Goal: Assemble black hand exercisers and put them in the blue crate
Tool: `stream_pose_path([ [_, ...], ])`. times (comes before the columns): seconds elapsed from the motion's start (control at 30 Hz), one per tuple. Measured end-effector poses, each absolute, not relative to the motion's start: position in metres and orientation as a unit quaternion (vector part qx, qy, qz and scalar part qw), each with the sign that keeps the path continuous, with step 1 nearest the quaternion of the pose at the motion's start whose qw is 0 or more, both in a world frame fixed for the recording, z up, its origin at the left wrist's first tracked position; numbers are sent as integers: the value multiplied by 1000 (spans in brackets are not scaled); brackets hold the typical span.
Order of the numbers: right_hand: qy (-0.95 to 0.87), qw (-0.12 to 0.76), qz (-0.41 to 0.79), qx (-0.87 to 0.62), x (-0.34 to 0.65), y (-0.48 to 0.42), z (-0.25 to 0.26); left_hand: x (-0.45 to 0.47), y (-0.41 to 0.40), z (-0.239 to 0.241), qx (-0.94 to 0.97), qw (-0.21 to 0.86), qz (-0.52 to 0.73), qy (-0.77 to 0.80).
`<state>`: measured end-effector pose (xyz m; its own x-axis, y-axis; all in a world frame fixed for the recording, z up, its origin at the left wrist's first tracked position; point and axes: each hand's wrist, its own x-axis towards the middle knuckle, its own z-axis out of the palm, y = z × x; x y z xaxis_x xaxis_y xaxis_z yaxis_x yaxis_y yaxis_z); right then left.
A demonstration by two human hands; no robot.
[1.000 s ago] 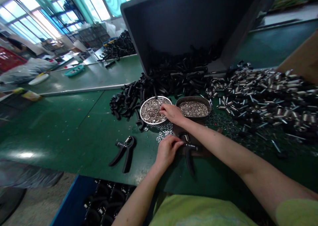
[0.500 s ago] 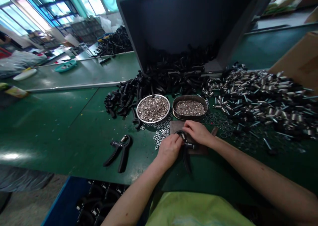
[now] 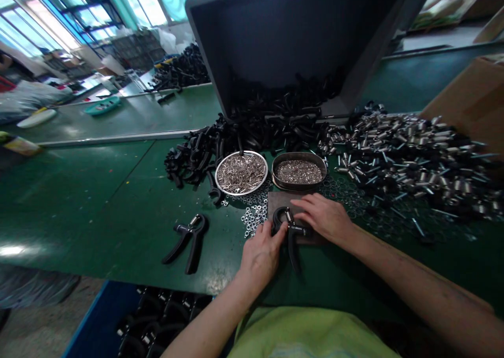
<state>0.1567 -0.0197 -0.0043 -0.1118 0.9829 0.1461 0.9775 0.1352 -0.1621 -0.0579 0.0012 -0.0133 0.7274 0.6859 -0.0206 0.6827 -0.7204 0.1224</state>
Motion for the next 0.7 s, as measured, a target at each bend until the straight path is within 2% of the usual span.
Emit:
stream_pose_path([
  [0.27,-620,38,-32,-783,229,-124,-42,-56,1,-13,922,103,-28,371],
  [0.37,-585,77,-22,-807,221,-121,-39,-55,1,-13,924,105,-26,367],
  [0.53,-639,234,62,-730,178,-77,-2,-54,-1,-11,923,110,-23,367],
  [0.6,-669,233,96,-699,165,-64,3,-54,-1,-11,923,108,-25,370],
  [0.7,-683,178,129,-697,159,-59,-2,-53,-1,-10,922,111,-25,370],
])
